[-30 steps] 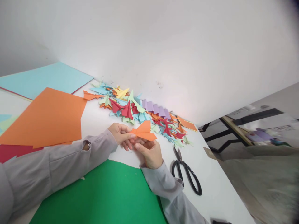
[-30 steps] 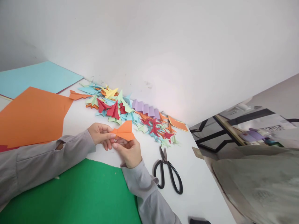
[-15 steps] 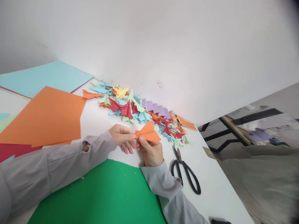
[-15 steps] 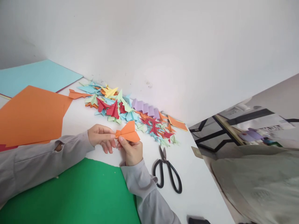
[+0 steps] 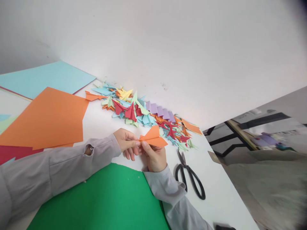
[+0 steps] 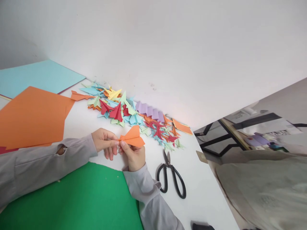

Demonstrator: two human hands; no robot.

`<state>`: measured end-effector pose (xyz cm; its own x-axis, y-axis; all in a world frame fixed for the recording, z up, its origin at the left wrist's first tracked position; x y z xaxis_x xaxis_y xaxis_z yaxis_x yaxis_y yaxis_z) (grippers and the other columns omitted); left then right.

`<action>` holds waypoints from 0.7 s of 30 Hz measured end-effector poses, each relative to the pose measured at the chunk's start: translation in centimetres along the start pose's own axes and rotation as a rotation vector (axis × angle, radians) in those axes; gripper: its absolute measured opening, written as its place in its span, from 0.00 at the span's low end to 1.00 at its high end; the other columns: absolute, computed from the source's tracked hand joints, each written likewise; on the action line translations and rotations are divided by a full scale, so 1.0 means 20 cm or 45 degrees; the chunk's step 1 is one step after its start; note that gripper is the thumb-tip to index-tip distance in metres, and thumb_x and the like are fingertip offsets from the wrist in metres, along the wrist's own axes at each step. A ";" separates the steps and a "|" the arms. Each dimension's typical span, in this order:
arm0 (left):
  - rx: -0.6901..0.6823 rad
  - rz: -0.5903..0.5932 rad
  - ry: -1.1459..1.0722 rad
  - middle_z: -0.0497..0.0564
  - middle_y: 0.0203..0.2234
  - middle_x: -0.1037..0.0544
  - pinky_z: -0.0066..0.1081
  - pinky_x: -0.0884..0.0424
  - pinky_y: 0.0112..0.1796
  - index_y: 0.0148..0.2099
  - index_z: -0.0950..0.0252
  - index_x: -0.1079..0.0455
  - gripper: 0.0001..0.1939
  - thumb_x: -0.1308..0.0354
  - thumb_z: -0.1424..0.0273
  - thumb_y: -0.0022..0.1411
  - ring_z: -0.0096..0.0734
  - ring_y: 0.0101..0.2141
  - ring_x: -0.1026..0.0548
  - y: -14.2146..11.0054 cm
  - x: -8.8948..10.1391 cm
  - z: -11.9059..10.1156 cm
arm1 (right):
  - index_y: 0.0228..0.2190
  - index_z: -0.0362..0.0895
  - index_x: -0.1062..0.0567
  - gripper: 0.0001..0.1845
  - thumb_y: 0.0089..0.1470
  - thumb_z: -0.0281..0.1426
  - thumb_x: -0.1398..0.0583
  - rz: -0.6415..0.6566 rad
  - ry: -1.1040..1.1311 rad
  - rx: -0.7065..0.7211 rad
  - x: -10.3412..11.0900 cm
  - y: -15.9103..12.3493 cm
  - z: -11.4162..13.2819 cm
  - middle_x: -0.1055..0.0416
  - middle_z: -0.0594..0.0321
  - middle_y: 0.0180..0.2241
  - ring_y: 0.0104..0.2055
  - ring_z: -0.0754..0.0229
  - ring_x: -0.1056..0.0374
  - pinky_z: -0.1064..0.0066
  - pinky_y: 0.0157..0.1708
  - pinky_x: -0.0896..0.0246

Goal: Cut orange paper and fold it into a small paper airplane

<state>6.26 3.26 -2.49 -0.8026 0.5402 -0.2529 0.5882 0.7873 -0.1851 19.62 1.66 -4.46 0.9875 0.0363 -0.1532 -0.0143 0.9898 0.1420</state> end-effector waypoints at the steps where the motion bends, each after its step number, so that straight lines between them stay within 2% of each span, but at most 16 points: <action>1: 0.000 -0.003 0.004 0.48 0.15 0.27 0.22 0.34 0.14 0.26 0.71 0.33 0.12 0.40 0.65 0.49 0.26 0.15 0.28 0.00 0.00 0.00 | 0.23 0.42 0.24 0.08 0.44 0.35 0.36 0.002 -0.013 0.008 0.00 0.00 0.00 0.30 0.66 0.16 0.17 0.67 0.37 0.75 0.18 0.42; 8: 0.016 -0.027 0.048 0.48 0.16 0.27 0.22 0.34 0.14 0.26 0.70 0.33 0.11 0.40 0.66 0.49 0.26 0.15 0.28 0.00 0.00 0.00 | 0.20 0.42 0.25 0.08 0.43 0.34 0.36 -0.022 -0.057 0.067 0.01 0.01 0.00 0.31 0.67 0.17 0.16 0.69 0.39 0.77 0.15 0.45; 11: 0.029 -0.022 0.046 0.48 0.16 0.26 0.23 0.34 0.14 0.27 0.71 0.32 0.14 0.38 0.63 0.47 0.27 0.15 0.27 0.00 0.00 0.00 | 0.20 0.42 0.25 0.08 0.42 0.34 0.35 -0.040 -0.026 0.036 0.01 0.02 -0.01 0.30 0.67 0.16 0.15 0.70 0.40 0.78 0.14 0.46; 16: 0.104 0.066 -0.098 0.51 0.17 0.25 0.25 0.33 0.16 0.29 0.71 0.32 0.24 0.40 0.52 0.44 0.31 0.16 0.26 0.01 0.02 0.01 | 0.17 0.41 0.25 0.11 0.36 0.35 0.32 -0.120 0.097 -0.058 0.01 0.02 0.00 0.30 0.67 0.14 0.13 0.71 0.41 0.79 0.12 0.47; 21: 0.108 0.053 -0.045 0.50 0.16 0.25 0.22 0.36 0.15 0.28 0.71 0.33 0.22 0.37 0.54 0.42 0.27 0.14 0.28 0.01 0.02 0.00 | 0.15 0.40 0.25 0.12 0.32 0.36 0.31 -0.130 0.138 -0.107 0.00 0.03 0.01 0.30 0.66 0.13 0.12 0.71 0.42 0.80 0.10 0.48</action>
<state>6.11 3.59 -2.71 -0.7743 0.5599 -0.2948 0.6283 0.7358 -0.2528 19.75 2.20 -4.14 0.9618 -0.0552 -0.2680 0.0681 0.9969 0.0388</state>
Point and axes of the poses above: each hand's wrist, its own y-axis towards the middle knuckle, its own x-axis out of the back of the hand, z = x × y, the point moved 3 cm from there along y, towards the middle knuckle
